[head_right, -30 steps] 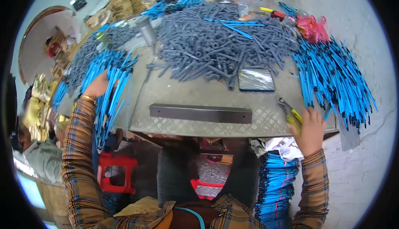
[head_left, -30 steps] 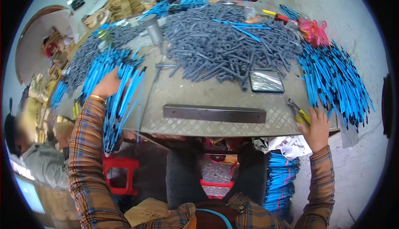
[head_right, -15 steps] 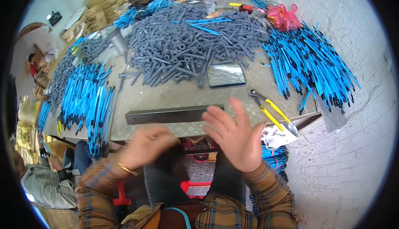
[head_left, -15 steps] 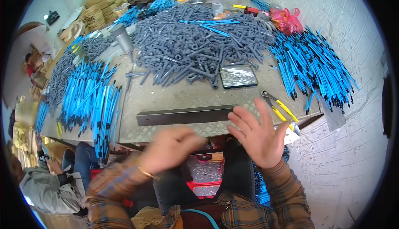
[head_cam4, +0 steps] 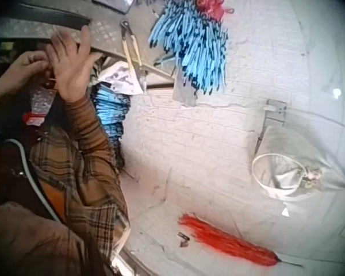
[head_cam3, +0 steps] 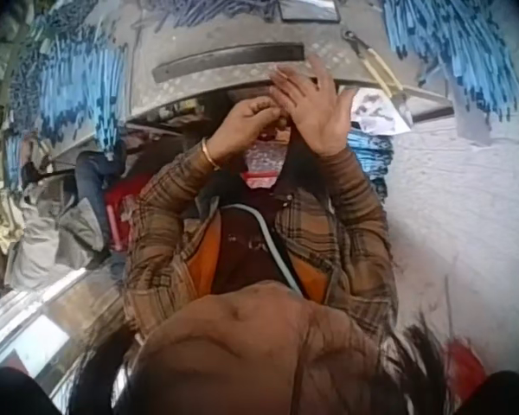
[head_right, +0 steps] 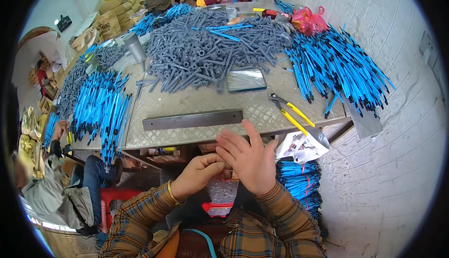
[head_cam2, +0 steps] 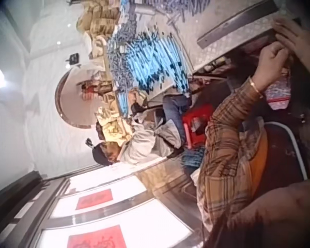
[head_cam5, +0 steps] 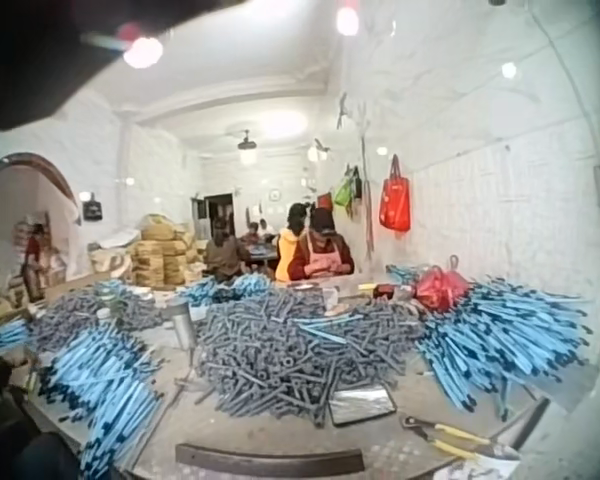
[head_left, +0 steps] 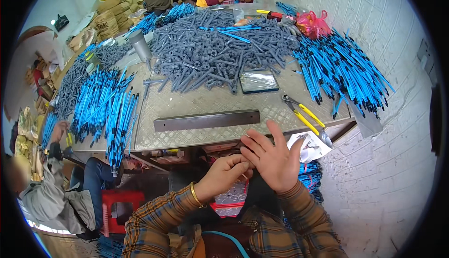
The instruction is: The person assembles umbrella frame components by stringing blue rods onto wire, fastening them around a plastic hub, and trimming the wire using pliers.
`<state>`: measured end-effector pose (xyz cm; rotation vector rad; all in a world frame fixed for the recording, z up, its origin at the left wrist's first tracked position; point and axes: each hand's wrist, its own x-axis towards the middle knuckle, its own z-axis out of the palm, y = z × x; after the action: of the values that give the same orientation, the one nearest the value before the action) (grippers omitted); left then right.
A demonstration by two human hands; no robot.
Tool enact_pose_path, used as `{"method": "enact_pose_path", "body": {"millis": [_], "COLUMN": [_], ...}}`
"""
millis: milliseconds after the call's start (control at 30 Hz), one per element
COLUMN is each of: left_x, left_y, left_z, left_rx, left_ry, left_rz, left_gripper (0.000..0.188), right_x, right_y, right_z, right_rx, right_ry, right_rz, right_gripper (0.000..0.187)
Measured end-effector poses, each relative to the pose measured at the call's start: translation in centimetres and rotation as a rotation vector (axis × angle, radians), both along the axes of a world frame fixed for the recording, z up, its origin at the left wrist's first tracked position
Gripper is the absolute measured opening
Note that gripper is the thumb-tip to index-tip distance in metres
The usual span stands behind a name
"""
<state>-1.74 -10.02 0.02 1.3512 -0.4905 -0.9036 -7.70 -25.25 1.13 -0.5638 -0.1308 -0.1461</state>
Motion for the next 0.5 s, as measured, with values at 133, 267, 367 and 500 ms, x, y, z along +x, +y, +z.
{"method": "enact_pose_path", "body": {"millis": [133,267,367,500], "left_x": [-0.4,-0.7,-0.7,-0.7], "left_y": [-0.4,-0.3,0.3,0.0], "left_z": [0.5,-0.4,-1.4,-2.1], "left_rx": [0.043,0.117,0.041,-0.039], "left_ry": [0.039,-0.031,-0.030,0.065], "left_rz": [-0.029,0.008,0.008,0.009], "left_gripper": [0.018,0.019,0.019,0.019], "right_x": [-0.5,-1.1,-1.2,-1.4], "right_y": [0.2,1.1,1.6,0.9], "right_z": [-0.6,-1.5,-1.4,-1.7], "right_rx": [-0.082,-0.283,-0.314,-0.247], "right_ry": [-0.053,-0.141,-0.148,-0.107], "right_rz": [-0.011,-0.079,-0.077,-0.027], "right_gripper": [0.081,0.080,0.080,0.078]}}
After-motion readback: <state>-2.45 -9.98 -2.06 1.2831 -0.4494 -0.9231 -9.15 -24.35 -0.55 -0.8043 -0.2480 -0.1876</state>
